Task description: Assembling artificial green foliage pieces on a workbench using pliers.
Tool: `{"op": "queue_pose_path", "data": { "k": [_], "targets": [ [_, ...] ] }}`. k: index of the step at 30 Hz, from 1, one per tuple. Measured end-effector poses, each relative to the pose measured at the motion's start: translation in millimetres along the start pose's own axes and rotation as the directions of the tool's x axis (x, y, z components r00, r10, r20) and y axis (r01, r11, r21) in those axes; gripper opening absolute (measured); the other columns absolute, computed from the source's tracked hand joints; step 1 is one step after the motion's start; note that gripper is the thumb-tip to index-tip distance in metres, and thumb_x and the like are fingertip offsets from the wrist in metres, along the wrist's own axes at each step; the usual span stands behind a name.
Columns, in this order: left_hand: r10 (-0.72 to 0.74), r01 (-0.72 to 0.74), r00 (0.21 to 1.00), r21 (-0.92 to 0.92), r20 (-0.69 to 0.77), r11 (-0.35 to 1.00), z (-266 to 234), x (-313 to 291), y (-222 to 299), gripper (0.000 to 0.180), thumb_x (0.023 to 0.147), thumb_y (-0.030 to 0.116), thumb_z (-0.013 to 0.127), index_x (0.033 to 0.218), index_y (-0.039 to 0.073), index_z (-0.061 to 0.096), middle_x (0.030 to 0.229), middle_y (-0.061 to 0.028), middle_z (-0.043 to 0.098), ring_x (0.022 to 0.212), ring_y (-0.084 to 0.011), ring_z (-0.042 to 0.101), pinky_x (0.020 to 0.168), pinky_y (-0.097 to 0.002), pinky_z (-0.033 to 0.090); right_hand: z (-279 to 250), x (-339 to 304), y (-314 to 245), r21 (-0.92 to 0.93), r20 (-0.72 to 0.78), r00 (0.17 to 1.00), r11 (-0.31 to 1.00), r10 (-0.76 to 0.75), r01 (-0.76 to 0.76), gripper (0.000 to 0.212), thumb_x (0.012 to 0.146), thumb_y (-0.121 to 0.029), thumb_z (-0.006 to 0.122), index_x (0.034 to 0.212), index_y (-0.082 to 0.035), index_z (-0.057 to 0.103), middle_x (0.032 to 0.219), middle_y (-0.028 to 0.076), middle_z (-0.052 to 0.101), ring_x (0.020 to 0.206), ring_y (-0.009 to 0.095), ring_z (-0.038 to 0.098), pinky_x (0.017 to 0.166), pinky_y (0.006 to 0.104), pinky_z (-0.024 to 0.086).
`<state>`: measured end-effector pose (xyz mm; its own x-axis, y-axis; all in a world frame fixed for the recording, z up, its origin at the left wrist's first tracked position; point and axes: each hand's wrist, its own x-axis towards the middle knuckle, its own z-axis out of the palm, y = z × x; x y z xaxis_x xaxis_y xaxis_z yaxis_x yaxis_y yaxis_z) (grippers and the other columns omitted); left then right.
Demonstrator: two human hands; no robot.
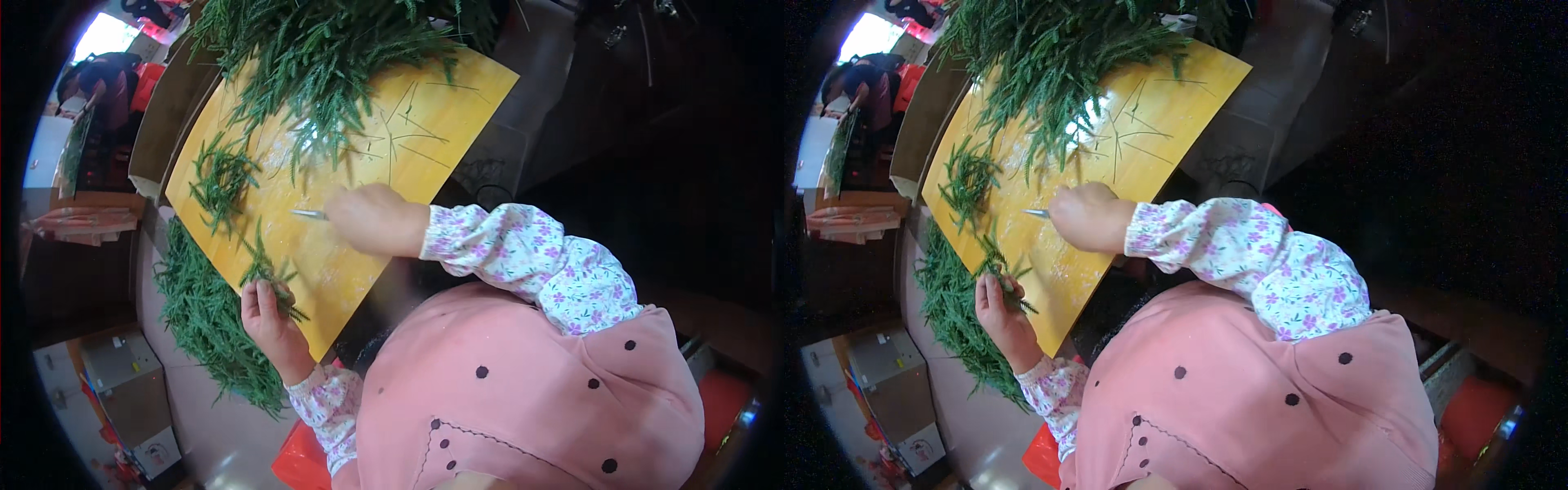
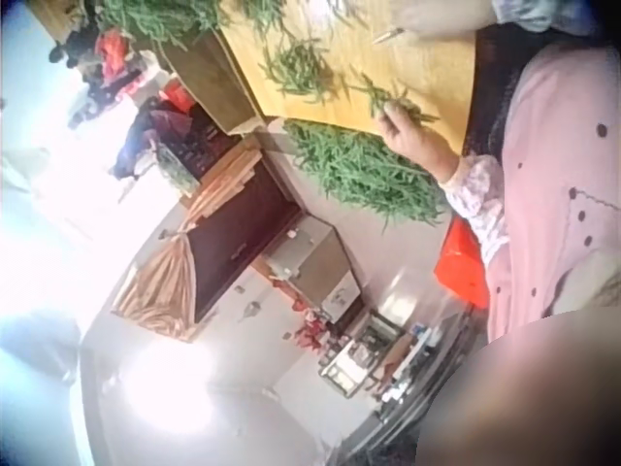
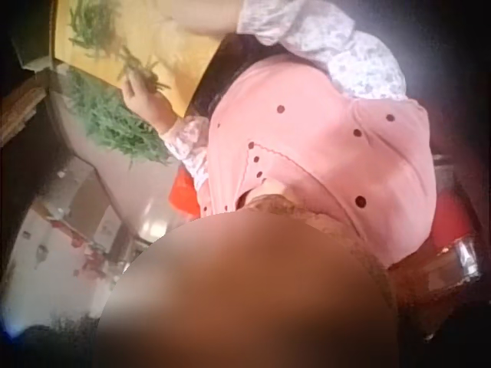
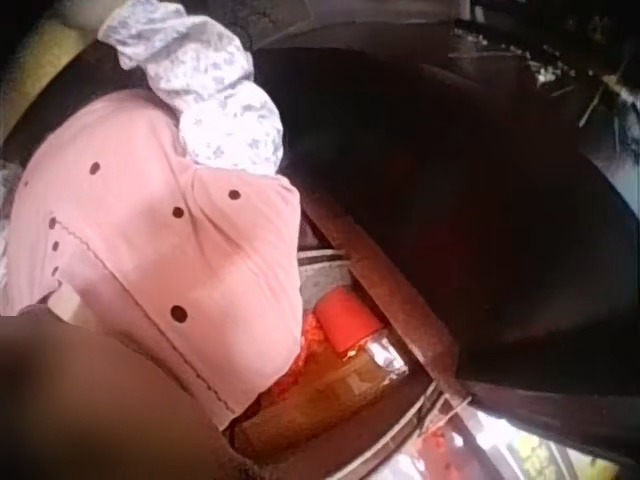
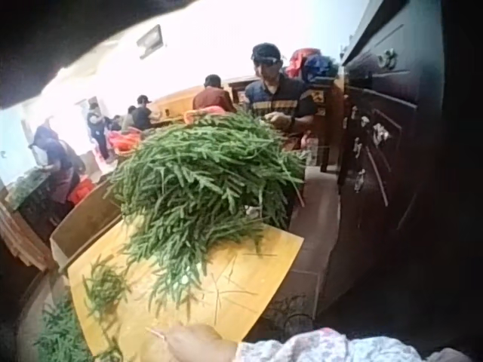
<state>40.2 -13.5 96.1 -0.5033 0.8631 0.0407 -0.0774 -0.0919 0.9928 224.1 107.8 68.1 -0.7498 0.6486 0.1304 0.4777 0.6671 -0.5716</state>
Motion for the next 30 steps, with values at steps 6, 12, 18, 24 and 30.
{"op": "queue_pose_path", "data": {
  "k": [6,12,18,24,30],
  "targets": [
    [-0.029,0.028,0.999,-0.028,-0.024,0.999,-23,-6,0,0.012,0.094,0.016,0.055,0.091,0.004,0.053,0.074,-0.0023,0.054,0.067,-0.0107,0.052,0.059,-0.0230,0.041,-12,21,39,-0.377,-0.296,0.933,0.873,0.205,-0.311,0.007,0.075,-0.009,0.056,0.075,-0.003,0.060,0.074,0.013,0.059,0.060,0.027,0.063,0.048,0.0384,0.051],
    [-0.040,0.039,0.999,-0.049,-0.030,0.998,-44,-7,1,0.011,0.093,0.014,0.055,0.089,0.004,0.053,0.074,-0.0024,0.054,0.067,-0.0104,0.051,0.058,-0.0225,0.040,9,21,1,-0.503,-0.393,0.918,0.827,0.041,-0.252,0.009,0.080,-0.015,0.055,0.076,-0.008,0.058,0.073,0.008,0.058,0.059,0.022,0.061,0.045,0.0348,0.049],
    [0.035,-0.034,0.995,0.007,-0.094,0.999,-42,2,-11,0.011,0.093,0.013,0.055,0.089,0.004,0.053,0.074,-0.0027,0.054,0.066,-0.0097,0.050,0.058,-0.0225,0.040,61,52,-32,-0.622,-0.345,0.900,0.783,-0.265,-0.007,0.023,0.076,-0.031,0.060,0.072,-0.009,0.055,0.068,0.003,0.053,0.064,0.020,0.054,0.051,0.0324,0.043],
    [0.109,-0.059,0.979,0.277,-0.170,0.959,-60,8,-44,0.009,0.088,0.007,0.061,0.092,-0.001,0.056,0.081,-0.0040,0.056,0.072,-0.0120,0.052,0.064,-0.0241,0.042,54,78,-7,-0.512,-0.459,0.855,0.859,-0.242,-0.031,0.022,0.072,-0.028,0.063,0.067,-0.010,0.053,0.070,0.005,0.052,0.071,0.022,0.053,0.059,0.0343,0.041],
    [0.382,-0.403,0.905,0.663,0.187,0.631,-71,33,-63,0.014,0.082,0.007,0.066,0.084,0.000,0.054,0.076,-0.0096,0.052,0.070,-0.0228,0.050,0.063,-0.0305,0.041,30,101,34,-0.474,-0.579,0.807,0.852,-0.111,-0.223,0.009,0.071,-0.015,0.061,0.070,-0.008,0.055,0.071,0.006,0.054,0.072,0.024,0.056,0.062,0.0360,0.045]
  ]
}}
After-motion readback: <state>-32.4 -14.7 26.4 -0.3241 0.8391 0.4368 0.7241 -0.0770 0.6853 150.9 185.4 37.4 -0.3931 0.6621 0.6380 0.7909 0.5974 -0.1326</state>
